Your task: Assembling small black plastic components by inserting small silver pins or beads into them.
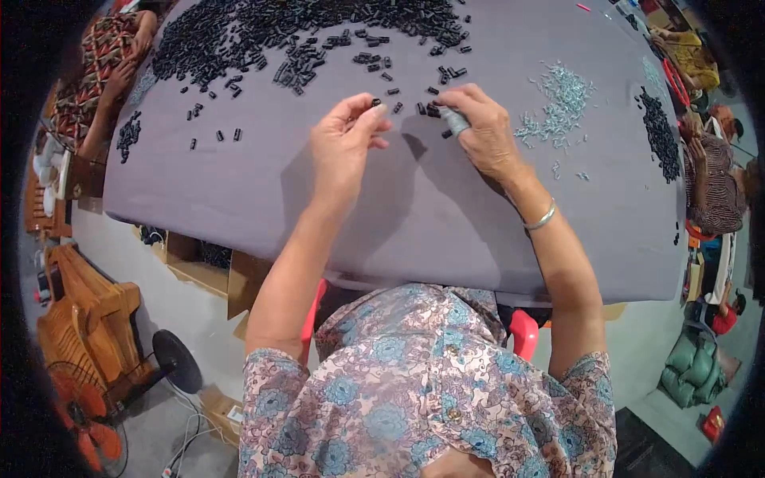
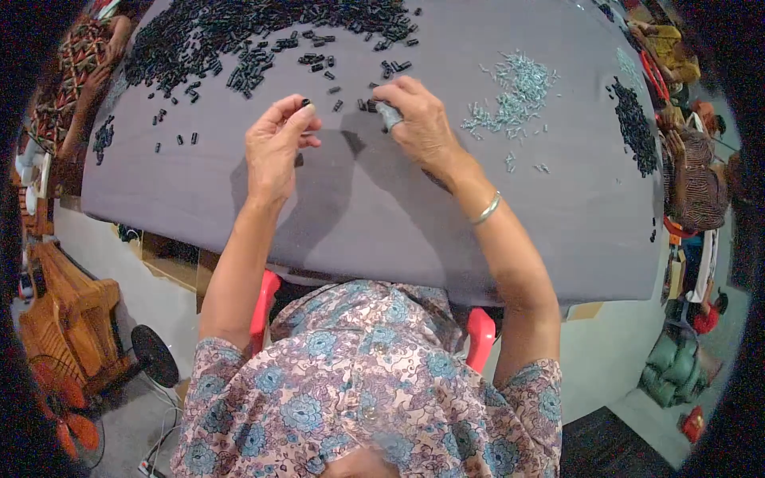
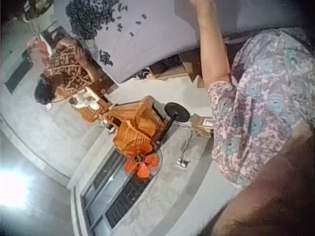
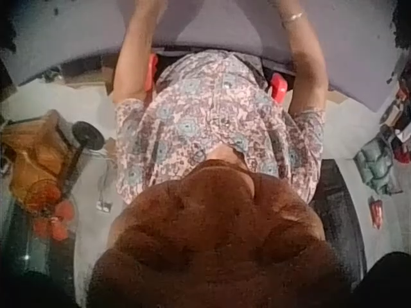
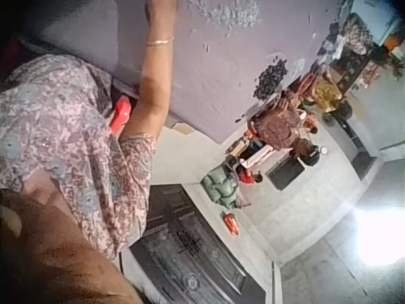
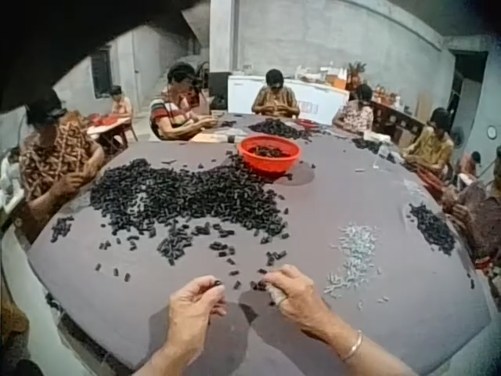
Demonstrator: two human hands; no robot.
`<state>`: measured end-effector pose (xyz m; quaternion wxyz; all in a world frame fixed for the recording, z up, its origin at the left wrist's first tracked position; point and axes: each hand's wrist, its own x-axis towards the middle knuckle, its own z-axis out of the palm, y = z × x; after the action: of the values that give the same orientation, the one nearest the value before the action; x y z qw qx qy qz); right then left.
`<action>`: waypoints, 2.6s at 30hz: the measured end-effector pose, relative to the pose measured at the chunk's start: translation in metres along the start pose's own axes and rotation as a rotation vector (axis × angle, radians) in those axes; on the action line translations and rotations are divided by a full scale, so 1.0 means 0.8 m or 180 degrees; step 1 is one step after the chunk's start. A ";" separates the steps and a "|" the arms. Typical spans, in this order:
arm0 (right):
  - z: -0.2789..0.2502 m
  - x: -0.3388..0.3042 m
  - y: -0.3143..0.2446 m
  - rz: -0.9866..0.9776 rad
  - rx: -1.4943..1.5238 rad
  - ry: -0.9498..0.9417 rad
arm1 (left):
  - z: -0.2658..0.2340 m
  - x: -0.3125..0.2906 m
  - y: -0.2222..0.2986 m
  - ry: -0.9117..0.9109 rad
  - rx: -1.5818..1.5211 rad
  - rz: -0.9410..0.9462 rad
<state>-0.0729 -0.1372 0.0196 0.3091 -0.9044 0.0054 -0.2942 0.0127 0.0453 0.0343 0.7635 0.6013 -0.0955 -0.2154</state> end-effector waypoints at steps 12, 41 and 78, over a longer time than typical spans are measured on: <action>-0.024 -0.026 -0.023 0.0776 0.0008 -0.0618 | 0.045 0.029 -0.036 -0.0193 0.0379 -0.0155; 0.007 0.021 -0.001 0.0464 -0.1024 -0.0595 | 0.043 0.027 -0.056 -0.0265 0.0351 0.0623; -0.005 0.041 0.069 0.0256 -0.0983 -0.0335 | 0.044 0.026 -0.054 -0.0320 0.0439 0.0589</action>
<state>-0.0383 -0.1908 0.0086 0.1777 -0.9543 0.0705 -0.2296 0.0079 -0.0026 -0.0005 0.7311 0.6295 -0.2034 -0.1668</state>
